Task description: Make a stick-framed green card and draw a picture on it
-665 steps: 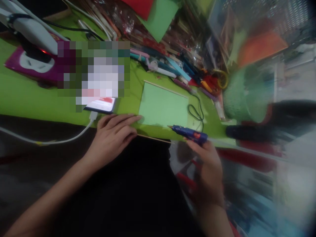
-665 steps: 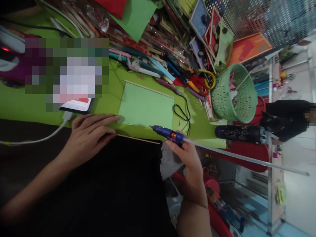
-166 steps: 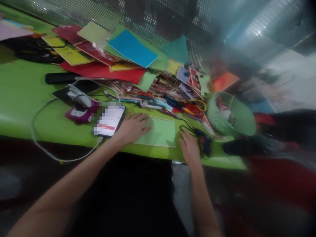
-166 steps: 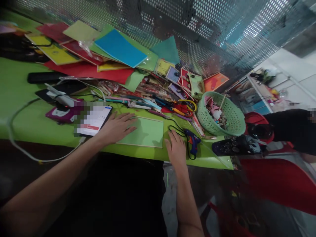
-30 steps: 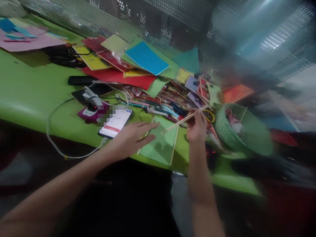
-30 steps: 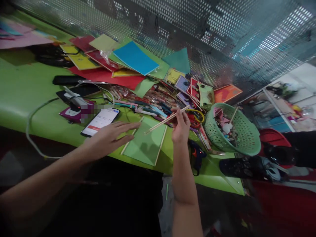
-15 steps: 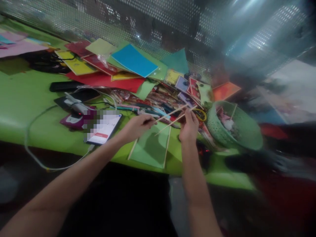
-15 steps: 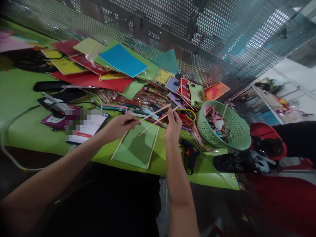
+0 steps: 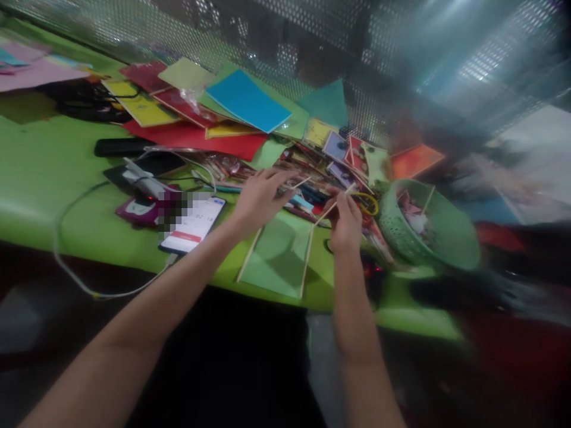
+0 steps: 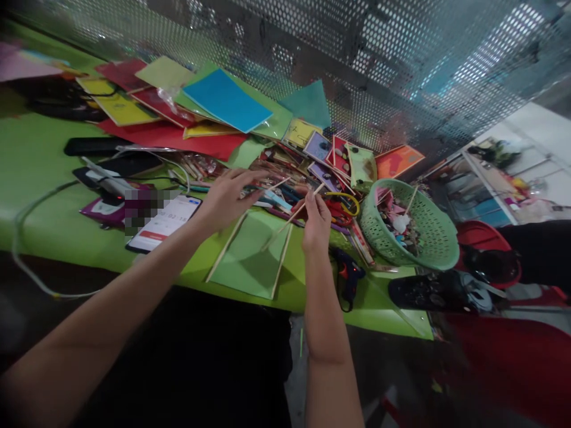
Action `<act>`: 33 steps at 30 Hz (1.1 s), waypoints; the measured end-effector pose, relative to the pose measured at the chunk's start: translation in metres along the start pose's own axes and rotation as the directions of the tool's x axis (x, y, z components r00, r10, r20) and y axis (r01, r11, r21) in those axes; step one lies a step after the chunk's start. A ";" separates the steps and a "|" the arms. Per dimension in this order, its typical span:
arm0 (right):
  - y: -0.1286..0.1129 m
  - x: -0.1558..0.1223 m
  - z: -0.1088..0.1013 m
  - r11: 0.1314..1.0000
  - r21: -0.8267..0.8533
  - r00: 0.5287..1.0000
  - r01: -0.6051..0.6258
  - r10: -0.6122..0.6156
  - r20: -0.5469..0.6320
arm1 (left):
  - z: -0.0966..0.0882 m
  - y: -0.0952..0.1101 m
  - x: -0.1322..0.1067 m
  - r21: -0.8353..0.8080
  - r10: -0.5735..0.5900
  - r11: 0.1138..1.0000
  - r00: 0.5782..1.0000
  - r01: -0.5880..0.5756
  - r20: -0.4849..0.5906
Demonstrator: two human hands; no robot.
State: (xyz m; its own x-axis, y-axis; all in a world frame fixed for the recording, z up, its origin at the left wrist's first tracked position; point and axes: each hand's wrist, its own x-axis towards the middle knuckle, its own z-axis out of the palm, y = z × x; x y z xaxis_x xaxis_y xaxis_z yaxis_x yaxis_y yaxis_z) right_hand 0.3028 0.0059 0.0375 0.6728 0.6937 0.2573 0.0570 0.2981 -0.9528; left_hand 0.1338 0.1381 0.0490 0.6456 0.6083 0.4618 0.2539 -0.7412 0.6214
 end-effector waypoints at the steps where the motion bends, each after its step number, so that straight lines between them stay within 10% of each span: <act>1: -0.001 -0.001 0.001 0.999 -0.032 0.999 -0.008 0.009 0.047 | -0.002 0.005 -0.001 -0.090 0.035 0.995 0.999 -0.033 0.015; 9: -0.017 -0.016 0.010 0.913 -0.397 0.836 0.095 0.143 0.529 | -0.004 0.009 -0.010 -0.476 -0.047 0.877 0.998 0.063 0.046; 16: -0.007 -0.021 0.015 0.817 -0.497 0.777 0.292 0.100 0.621 | -0.008 -0.001 -0.047 -0.471 -0.136 0.870 0.989 0.144 0.051; 25: 0.011 -0.040 -0.021 0.751 -0.621 0.906 0.225 0.073 0.417 | 0.017 -0.035 -0.047 -0.441 -0.301 0.863 0.952 0.245 -0.061; 33: 0.010 -0.067 -0.047 0.744 -0.645 0.984 0.176 -0.108 0.144 | 0.020 -0.038 -0.045 -0.009 -0.291 0.956 0.956 0.292 0.026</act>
State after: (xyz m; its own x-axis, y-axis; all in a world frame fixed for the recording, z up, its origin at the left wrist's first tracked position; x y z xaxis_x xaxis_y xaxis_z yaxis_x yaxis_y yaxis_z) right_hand 0.2926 -0.0684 0.0026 0.5493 0.7448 0.3789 0.6363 -0.0788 -0.7674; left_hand 0.1100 0.1336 -0.0083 0.5623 0.7902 0.2438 0.4245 -0.5288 0.7350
